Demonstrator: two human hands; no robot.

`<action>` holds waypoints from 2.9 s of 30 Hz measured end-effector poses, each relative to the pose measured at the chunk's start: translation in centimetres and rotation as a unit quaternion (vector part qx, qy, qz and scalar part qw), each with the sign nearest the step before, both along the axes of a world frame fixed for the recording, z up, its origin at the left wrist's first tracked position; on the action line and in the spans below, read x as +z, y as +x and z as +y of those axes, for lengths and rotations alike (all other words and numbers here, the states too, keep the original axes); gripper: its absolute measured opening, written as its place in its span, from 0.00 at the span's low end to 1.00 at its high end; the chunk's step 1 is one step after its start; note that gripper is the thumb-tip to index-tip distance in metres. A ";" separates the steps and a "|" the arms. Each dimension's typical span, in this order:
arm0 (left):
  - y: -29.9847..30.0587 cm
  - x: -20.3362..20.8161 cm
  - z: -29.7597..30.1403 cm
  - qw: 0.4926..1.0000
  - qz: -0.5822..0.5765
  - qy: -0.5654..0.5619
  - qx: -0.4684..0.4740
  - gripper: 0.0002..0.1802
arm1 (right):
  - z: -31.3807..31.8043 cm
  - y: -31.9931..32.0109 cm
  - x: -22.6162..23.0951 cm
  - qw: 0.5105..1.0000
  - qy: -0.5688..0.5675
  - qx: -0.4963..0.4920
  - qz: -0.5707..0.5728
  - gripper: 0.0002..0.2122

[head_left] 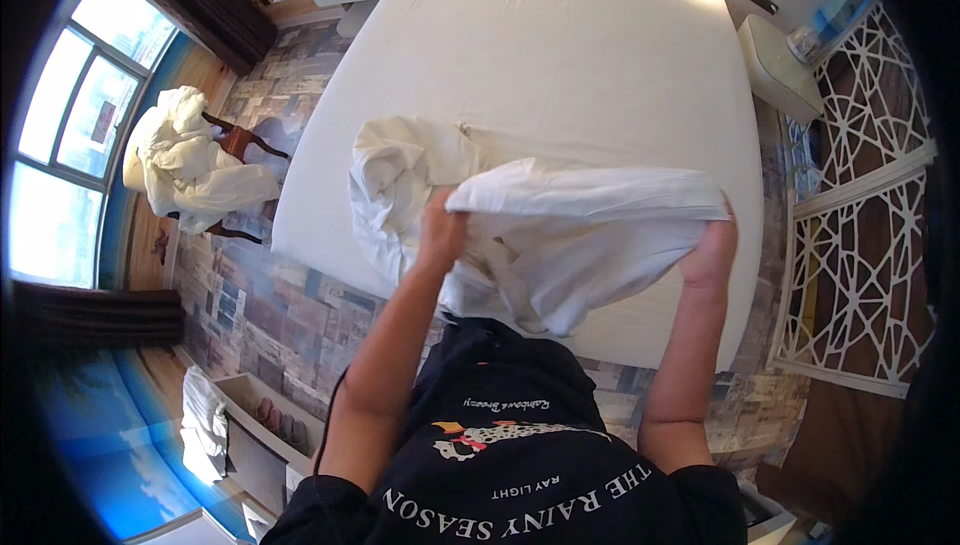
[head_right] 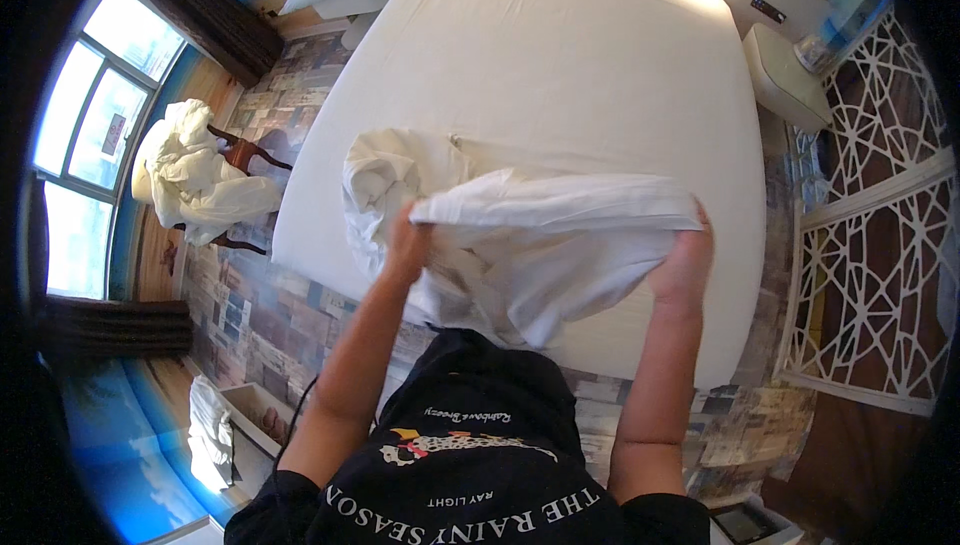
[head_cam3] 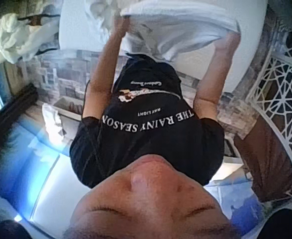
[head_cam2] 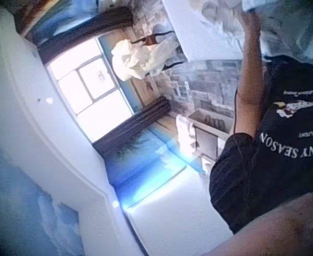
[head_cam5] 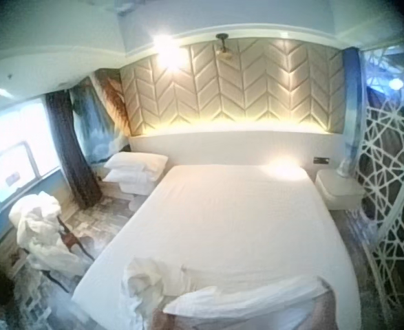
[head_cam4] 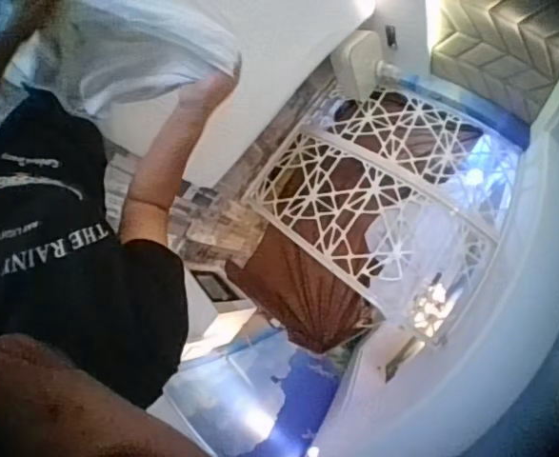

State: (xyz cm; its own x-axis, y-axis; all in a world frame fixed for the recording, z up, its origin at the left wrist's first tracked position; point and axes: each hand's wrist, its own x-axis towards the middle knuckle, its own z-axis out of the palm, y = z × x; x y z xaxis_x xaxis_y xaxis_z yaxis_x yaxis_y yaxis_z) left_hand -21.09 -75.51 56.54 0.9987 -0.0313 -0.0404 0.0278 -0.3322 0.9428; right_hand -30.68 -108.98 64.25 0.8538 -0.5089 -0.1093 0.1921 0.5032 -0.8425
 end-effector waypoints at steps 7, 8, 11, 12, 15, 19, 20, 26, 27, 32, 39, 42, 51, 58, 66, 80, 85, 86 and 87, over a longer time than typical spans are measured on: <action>0.7 16.6 -4.6 0.944 -0.235 0.224 -0.050 0.07 | -5.2 -0.7 -0.4 0.961 -0.212 -0.135 0.114 0.15; 0.4 15.9 -4.7 0.937 -0.226 0.257 -0.074 0.08 | -5.9 -0.5 -2.3 0.936 -0.284 -0.142 0.149 0.15; -2.7 11.7 -5.3 0.949 -0.199 0.227 -0.086 0.08 | -6.8 -1.5 -8.1 0.825 -0.504 -0.070 0.247 0.14; -3.6 10.5 -5.4 0.946 -0.163 0.252 -0.123 0.08 | -7.2 -1.8 -11.3 0.790 -0.536 -0.057 0.293 0.11; -5.3 4.6 -3.6 0.952 -0.001 0.250 -0.175 0.08 | -3.3 -1.1 -14.3 0.747 -0.535 0.117 0.376 0.19; -5.9 -0.1 -1.2 0.961 -0.009 0.201 -0.191 0.09 | 7.9 -1.4 -11.2 0.715 -0.636 0.227 0.180 0.28; -6.0 -0.1 -1.0 0.960 0.029 0.175 -0.216 0.10 | 10.1 -0.7 -10.0 0.729 -0.624 0.260 0.111 0.28; -4.7 -0.6 1.1 0.965 -0.006 0.190 -0.181 0.10 | 15.3 3.5 -13.8 0.811 -0.424 0.356 0.190 0.12; -4.1 -1.5 2.3 0.960 -0.111 0.204 -0.156 0.11 | 16.1 4.0 -12.0 0.831 -0.462 0.283 0.121 0.09; -3.1 -10.0 9.0 0.968 -0.100 0.230 0.027 0.09 | 17.4 5.1 -6.8 0.768 -0.466 0.415 0.145 0.10; -4.4 -7.7 16.5 0.975 0.113 0.095 0.167 0.09 | 17.1 1.7 -20.4 0.625 -0.682 0.324 0.198 0.08; -3.4 -2.6 16.8 0.946 0.003 0.309 0.095 0.08 | 12.7 3.6 -22.3 0.676 -0.705 0.145 0.158 0.06; 2.0 9.3 16.0 0.978 -0.012 0.156 0.138 0.11 | 7.3 11.9 -10.7 0.923 -0.379 -0.018 0.071 0.06; -2.9 -2.7 19.7 0.938 0.271 0.202 -0.074 0.24 | 5.8 2.9 -10.3 0.802 -0.363 0.357 0.312 0.10; -2.2 -12.1 17.8 0.869 0.472 0.033 -0.142 0.43 | 10.5 0.8 -17.9 0.685 -0.400 0.490 0.361 0.16; 16.6 -22.3 22.3 0.895 0.277 0.292 0.194 0.64 | 31.4 20.7 -30.9 0.737 -0.611 0.236 0.165 0.12; 18.2 -32.1 29.1 0.860 0.247 0.445 -0.032 0.56 | 35.8 25.0 -33.4 0.639 -0.593 0.386 0.300 0.18; 17.9 -35.4 31.3 0.842 0.195 0.494 -0.089 0.52 | 36.5 25.4 -33.3 0.607 -0.597 0.418 0.318 0.20; 18.1 -36.3 32.0 0.970 0.166 0.176 -0.025 0.41 | 36.8 25.6 -33.2 0.577 -0.577 0.454 0.359 0.23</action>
State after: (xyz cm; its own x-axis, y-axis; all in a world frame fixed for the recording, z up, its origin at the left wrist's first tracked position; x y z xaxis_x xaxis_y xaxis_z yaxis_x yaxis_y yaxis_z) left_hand -2.95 -43.52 20.22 0.9262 -0.0044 -0.3771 0.2868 -0.6409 0.7120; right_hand -5.06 -72.16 31.02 0.7719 0.0247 -0.6352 -0.3157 -0.8524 -0.4168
